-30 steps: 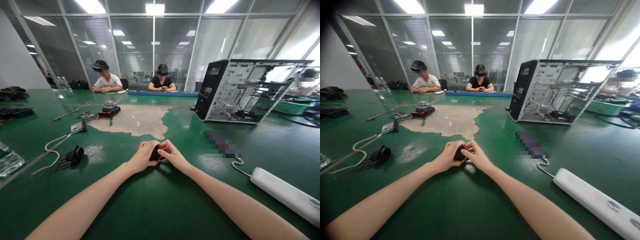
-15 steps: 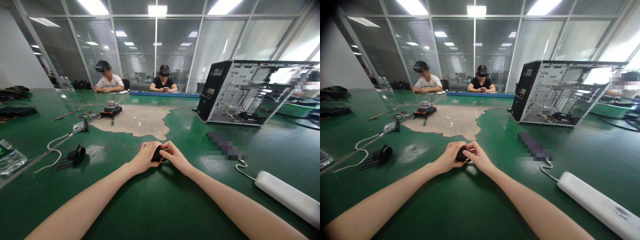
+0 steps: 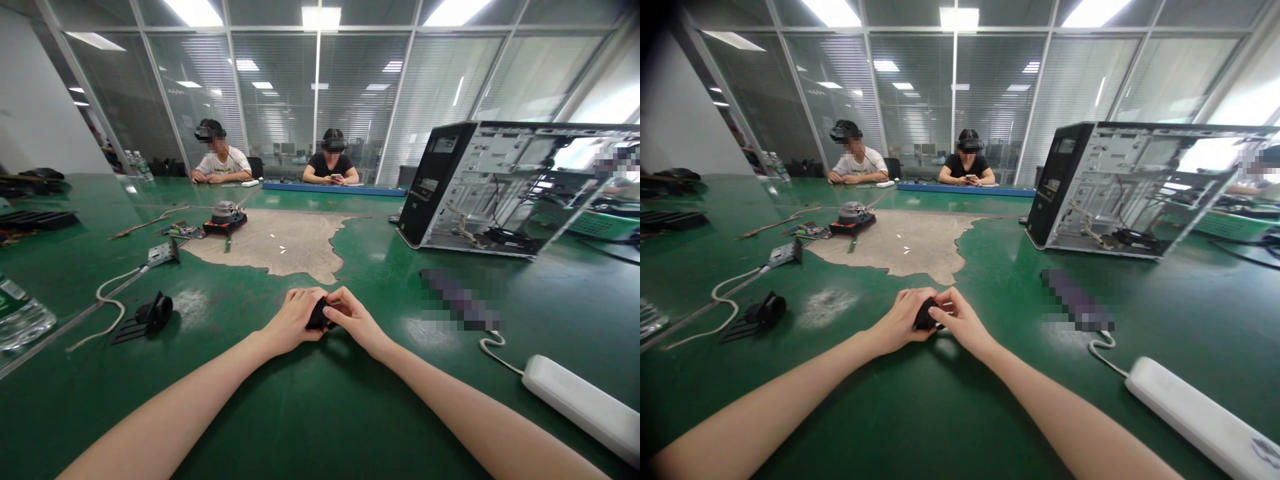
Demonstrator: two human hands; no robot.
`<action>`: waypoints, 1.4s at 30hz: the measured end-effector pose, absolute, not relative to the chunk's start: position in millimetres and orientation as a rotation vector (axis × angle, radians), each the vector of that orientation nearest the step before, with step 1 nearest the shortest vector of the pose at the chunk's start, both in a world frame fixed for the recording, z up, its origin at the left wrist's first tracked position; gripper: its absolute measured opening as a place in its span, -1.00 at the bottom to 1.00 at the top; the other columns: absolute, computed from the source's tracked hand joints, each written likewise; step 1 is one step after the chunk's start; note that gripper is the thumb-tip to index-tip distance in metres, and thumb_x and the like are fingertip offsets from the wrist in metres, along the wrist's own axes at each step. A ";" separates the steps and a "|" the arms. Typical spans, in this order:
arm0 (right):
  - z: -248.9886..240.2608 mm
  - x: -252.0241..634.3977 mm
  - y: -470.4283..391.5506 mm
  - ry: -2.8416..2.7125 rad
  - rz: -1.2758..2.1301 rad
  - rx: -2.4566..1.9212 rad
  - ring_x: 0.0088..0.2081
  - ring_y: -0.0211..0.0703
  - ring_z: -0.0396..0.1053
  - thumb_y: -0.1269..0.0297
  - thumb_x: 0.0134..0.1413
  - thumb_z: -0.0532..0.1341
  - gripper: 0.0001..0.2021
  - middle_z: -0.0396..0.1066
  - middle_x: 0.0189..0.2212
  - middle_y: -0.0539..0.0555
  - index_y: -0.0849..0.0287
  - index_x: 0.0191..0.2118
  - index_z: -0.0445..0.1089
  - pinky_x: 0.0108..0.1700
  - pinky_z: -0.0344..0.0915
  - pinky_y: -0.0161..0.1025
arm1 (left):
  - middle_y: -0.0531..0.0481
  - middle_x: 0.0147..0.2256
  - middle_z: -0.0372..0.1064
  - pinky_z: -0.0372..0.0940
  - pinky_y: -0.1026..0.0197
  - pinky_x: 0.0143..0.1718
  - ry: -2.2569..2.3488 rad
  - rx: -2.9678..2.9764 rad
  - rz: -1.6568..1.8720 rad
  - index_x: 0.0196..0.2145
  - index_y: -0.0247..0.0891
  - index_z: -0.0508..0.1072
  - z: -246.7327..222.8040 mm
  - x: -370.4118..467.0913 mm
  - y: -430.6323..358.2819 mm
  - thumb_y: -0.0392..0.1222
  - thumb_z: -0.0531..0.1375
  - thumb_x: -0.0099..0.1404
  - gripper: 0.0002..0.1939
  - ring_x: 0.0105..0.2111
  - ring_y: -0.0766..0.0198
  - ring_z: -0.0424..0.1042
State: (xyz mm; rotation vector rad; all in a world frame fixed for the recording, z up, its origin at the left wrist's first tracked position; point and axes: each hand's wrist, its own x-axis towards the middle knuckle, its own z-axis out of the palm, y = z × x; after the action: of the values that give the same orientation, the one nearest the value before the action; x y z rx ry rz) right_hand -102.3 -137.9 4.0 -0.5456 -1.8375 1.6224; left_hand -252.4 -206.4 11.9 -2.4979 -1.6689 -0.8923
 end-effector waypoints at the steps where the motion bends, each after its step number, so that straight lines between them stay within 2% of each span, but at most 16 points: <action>1: 3.5 -103.2 -137.5 -1.846 1.614 -0.571 -0.34 -0.30 0.25 0.18 -0.10 0.16 -0.78 0.22 -0.36 -0.03 0.13 -0.33 0.15 -0.29 0.24 -0.27 | -0.05 -0.10 0.17 -0.03 0.10 -0.09 -1.670 -2.499 -0.890 -0.05 -0.18 0.01 12.0 -252.5 -206.5 -0.20 0.16 0.01 -0.44 -0.12 0.15 0.15; 9: 9.5 -97.5 -139.4 -1.880 1.689 -0.475 -0.26 -0.26 0.24 0.27 -0.19 0.23 -0.73 0.22 -0.33 -0.05 0.10 -0.33 0.12 -0.28 0.25 -0.28 | -0.05 -0.09 0.16 -0.03 0.09 -0.10 -1.698 -2.497 -0.872 -0.05 -0.17 0.01 12.5 -253.2 -206.2 -0.22 0.17 -0.01 -0.43 -0.13 0.15 0.16; 14: 5.8 -101.2 -138.1 -1.828 1.646 -0.512 -0.34 -0.32 0.24 0.22 -0.11 0.17 -0.80 0.22 -0.37 -0.05 0.12 -0.37 0.13 -0.28 0.23 -0.29 | -0.04 -0.10 0.16 -0.04 0.10 -0.08 -1.680 -2.494 -0.890 -0.05 -0.18 0.01 12.4 -252.6 -206.3 -0.22 0.18 -0.01 -0.42 -0.11 0.16 0.15; 18: 2.9 -103.9 -137.1 -1.862 1.607 -0.597 -0.34 -0.29 0.24 0.20 -0.10 0.16 -0.78 0.23 -0.35 -0.02 0.14 -0.31 0.15 -0.29 0.23 -0.27 | -0.05 -0.09 0.15 -0.03 0.10 -0.09 -1.677 -2.496 -0.876 -0.05 -0.19 0.02 13.0 -252.7 -206.7 -0.23 0.18 -0.01 -0.43 -0.11 0.16 0.14; 24: 9.5 -98.9 -141.0 -1.874 1.656 -0.508 -0.27 -0.27 0.24 0.27 -0.18 0.22 -0.75 0.21 -0.35 -0.05 0.11 -0.35 0.13 -0.30 0.23 -0.31 | -0.06 -0.09 0.16 -0.03 0.08 -0.09 -1.687 -2.503 -0.872 -0.05 -0.17 0.01 12.8 -253.1 -206.8 -0.23 0.17 -0.01 -0.43 -0.12 0.15 0.16; 29: 6.8 -100.2 -139.5 -1.831 1.627 -0.536 -0.35 -0.31 0.24 0.20 -0.12 0.18 -0.79 0.22 -0.39 -0.06 0.13 -0.38 0.14 -0.29 0.23 -0.28 | -0.07 -0.09 0.16 -0.03 0.07 -0.09 -1.672 -2.497 -0.878 -0.05 -0.18 0.01 12.2 -252.0 -207.0 -0.21 0.16 0.01 -0.44 -0.11 0.14 0.15; 33: 3.9 -102.0 -136.5 -1.859 1.598 -0.638 -0.34 -0.28 0.25 0.16 -0.13 0.17 -0.75 0.24 -0.38 -0.02 0.16 -0.32 0.17 -0.28 0.23 -0.25 | -0.07 -0.10 0.17 -0.02 0.07 -0.10 -1.670 -2.491 -0.880 -0.05 -0.17 0.02 13.0 -251.5 -207.1 -0.21 0.17 -0.01 -0.43 -0.12 0.13 0.16; 40: 11.0 -96.8 -140.7 -1.881 1.657 -0.485 -0.25 -0.26 0.25 0.25 -0.19 0.23 -0.74 0.24 -0.34 -0.05 0.12 -0.34 0.15 -0.25 0.24 -0.28 | -0.06 -0.10 0.17 -0.02 0.07 -0.10 -1.675 -2.491 -0.869 -0.06 -0.17 0.02 13.3 -252.8 -206.8 -0.22 0.17 -0.01 -0.44 -0.13 0.13 0.16; 42: 10.3 -97.9 -140.8 -1.855 1.658 -0.493 -0.29 -0.28 0.26 0.24 -0.15 0.21 -0.77 0.23 -0.36 -0.05 0.12 -0.36 0.15 -0.28 0.24 -0.28 | -0.06 -0.10 0.17 -0.02 0.07 -0.10 -1.678 -2.492 -0.875 -0.06 -0.18 0.02 13.1 -252.5 -206.9 -0.22 0.17 -0.01 -0.44 -0.12 0.14 0.16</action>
State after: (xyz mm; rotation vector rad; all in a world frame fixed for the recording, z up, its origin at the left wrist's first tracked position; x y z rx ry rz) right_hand -97.9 -140.8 10.3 -0.4925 -1.8547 1.6575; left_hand -252.5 -206.9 13.1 -2.4915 -1.6783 -0.8747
